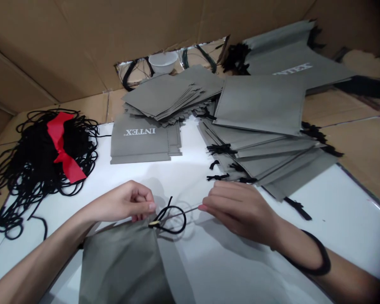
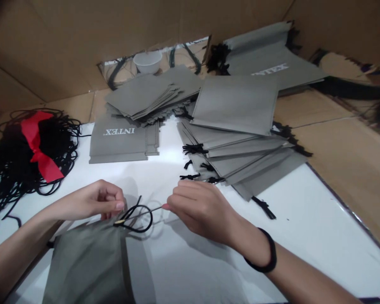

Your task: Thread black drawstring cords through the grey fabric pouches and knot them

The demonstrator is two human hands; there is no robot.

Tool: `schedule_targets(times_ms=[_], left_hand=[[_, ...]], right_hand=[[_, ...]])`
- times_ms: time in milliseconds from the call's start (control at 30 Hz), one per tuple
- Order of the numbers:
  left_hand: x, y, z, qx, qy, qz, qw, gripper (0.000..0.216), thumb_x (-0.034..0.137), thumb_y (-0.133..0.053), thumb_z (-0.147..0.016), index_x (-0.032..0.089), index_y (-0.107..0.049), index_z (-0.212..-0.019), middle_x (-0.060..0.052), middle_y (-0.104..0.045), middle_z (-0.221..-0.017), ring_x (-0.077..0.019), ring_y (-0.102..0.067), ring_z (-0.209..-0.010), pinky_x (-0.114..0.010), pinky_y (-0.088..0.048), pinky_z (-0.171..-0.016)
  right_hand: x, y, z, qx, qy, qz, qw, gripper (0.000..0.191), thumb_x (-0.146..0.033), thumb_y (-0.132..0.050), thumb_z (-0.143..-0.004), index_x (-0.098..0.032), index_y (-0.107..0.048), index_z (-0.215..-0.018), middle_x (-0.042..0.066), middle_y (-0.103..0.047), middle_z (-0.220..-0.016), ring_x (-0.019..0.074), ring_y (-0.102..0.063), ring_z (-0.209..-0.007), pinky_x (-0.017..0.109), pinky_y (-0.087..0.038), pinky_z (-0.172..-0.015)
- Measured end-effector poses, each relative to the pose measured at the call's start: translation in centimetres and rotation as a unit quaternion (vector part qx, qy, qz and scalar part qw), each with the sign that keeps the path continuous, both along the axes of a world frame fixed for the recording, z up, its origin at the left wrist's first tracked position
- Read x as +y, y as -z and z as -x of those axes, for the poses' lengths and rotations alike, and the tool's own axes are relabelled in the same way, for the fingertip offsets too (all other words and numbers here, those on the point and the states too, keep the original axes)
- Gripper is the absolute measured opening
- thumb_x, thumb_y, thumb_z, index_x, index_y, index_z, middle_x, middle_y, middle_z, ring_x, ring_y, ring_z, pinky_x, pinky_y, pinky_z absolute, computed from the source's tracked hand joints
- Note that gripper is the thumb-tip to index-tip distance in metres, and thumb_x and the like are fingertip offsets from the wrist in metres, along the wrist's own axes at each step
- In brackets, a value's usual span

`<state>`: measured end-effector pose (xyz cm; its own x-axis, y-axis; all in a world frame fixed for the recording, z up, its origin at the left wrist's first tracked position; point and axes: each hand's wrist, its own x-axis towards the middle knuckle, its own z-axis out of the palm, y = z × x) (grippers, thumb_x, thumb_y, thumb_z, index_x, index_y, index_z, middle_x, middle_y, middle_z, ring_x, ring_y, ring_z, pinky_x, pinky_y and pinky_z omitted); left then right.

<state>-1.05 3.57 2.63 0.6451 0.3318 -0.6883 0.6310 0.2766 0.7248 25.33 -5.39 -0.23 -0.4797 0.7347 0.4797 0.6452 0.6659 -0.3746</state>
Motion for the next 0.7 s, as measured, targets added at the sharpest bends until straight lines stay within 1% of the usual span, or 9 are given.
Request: schedule_targets(times_ms=[100,167,200,267,333,400,467,600,700], left_hand=[[0.4,-0.8,0.5,0.006,0.042,-0.036,0.998,0.040,0.050,-0.056,-0.084,0.014,-0.054,-0.066,0.004,-0.044,-0.055,-0.0078,-0.038,-0.051,-0.019,-0.029,-0.048],[0.6,-0.9,0.7,-0.006,0.079,-0.028,0.996,0.043,0.050,-0.053,-0.086,0.013,-0.053,-0.063,0.005,-0.036,-0.055,-0.0071,-0.029,-0.051,-0.020,-0.022,-0.046],[0.7,-0.8,0.7,-0.014,0.085,-0.020,0.996,0.042,0.049,-0.054,-0.085,0.013,-0.054,-0.064,0.005,-0.035,-0.056,-0.0073,-0.027,-0.052,-0.021,-0.020,-0.046],[0.6,-0.4,0.6,-0.032,0.068,0.000,0.997,0.039,0.047,-0.058,-0.083,0.012,-0.057,-0.066,0.004,-0.036,-0.057,-0.0076,-0.027,-0.053,-0.022,-0.019,-0.047],[0.4,0.2,0.5,-0.052,0.030,0.015,0.998,0.036,0.045,-0.062,-0.081,0.012,-0.058,-0.066,0.004,-0.037,-0.056,-0.0077,-0.027,-0.053,-0.022,-0.019,-0.048],[0.2,0.8,0.3,-0.067,-0.003,0.019,0.998,0.035,0.042,-0.063,-0.080,0.011,-0.058,-0.064,0.004,-0.039,-0.056,-0.0078,-0.028,-0.054,-0.022,-0.020,-0.049],[-0.1,1.0,0.1,-0.075,-0.017,0.020,0.997,0.033,0.039,-0.065,-0.079,0.011,-0.059,-0.063,0.003,-0.040,-0.056,-0.0079,-0.029,-0.055,-0.022,-0.021,-0.049],[-0.9,0.8,-0.8,-0.087,-0.018,0.041,0.995,0.033,0.038,-0.064,-0.080,0.011,-0.059,-0.063,0.004,-0.039,-0.054,-0.0074,-0.028,-0.053,-0.022,-0.021,-0.048],[-1.3,0.1,-1.4,-0.090,0.018,0.062,0.994,0.033,0.039,-0.063,-0.081,0.011,-0.061,-0.065,0.005,-0.039,-0.053,-0.0069,-0.027,-0.052,-0.021,-0.022,-0.047]], right_hand=[[-0.1,0.2,-0.6,0.000,0.033,-0.002,0.999,0.021,-0.018,-0.053,-0.091,-0.019,-0.054,-0.070,-0.001,-0.050,-0.060,0.0109,-0.042,-0.058,0.025,-0.031,-0.056],[-0.1,0.2,-0.9,-0.009,0.039,-0.015,0.999,0.019,-0.017,-0.056,-0.089,-0.019,-0.055,-0.070,-0.001,-0.052,-0.061,0.0112,-0.044,-0.059,0.025,-0.032,-0.056],[-0.1,0.2,-0.9,-0.014,0.038,-0.025,0.999,0.018,-0.016,-0.057,-0.088,-0.018,-0.055,-0.071,-0.001,-0.053,-0.061,0.0114,-0.044,-0.059,0.026,-0.033,-0.056],[-0.1,0.0,-0.8,-0.023,0.034,-0.045,0.998,0.017,-0.014,-0.058,-0.087,-0.018,-0.055,-0.071,0.000,-0.054,-0.061,0.0118,-0.045,-0.059,0.026,-0.034,-0.056],[0.0,-0.2,-0.7,-0.029,0.034,-0.056,0.997,0.018,-0.014,-0.057,-0.087,-0.018,-0.055,-0.070,0.000,-0.055,-0.061,0.0119,-0.045,-0.058,0.026,-0.035,-0.056],[-0.1,-0.4,-0.6,-0.034,0.031,-0.060,0.997,0.018,-0.013,-0.055,-0.089,-0.019,-0.055,-0.071,0.000,-0.056,-0.062,0.0121,-0.046,-0.058,0.026,-0.036,-0.056],[-0.2,-0.6,-0.4,-0.034,0.026,-0.065,0.997,0.019,-0.012,-0.053,-0.089,-0.019,-0.055,-0.072,0.001,-0.057,-0.063,0.0125,-0.047,-0.059,0.027,-0.035,-0.056],[-0.8,-0.8,0.9,-0.029,0.000,-0.057,0.998,0.017,-0.009,-0.049,-0.090,-0.016,-0.057,-0.077,0.001,-0.057,-0.063,0.0133,-0.047,-0.061,0.027,-0.034,-0.054],[-1.3,-0.7,1.9,-0.028,-0.049,-0.047,0.997,0.020,-0.007,-0.045,-0.090,-0.015,-0.058,-0.078,0.001,-0.055,-0.062,0.0131,-0.045,-0.059,0.028,-0.031,-0.053]])
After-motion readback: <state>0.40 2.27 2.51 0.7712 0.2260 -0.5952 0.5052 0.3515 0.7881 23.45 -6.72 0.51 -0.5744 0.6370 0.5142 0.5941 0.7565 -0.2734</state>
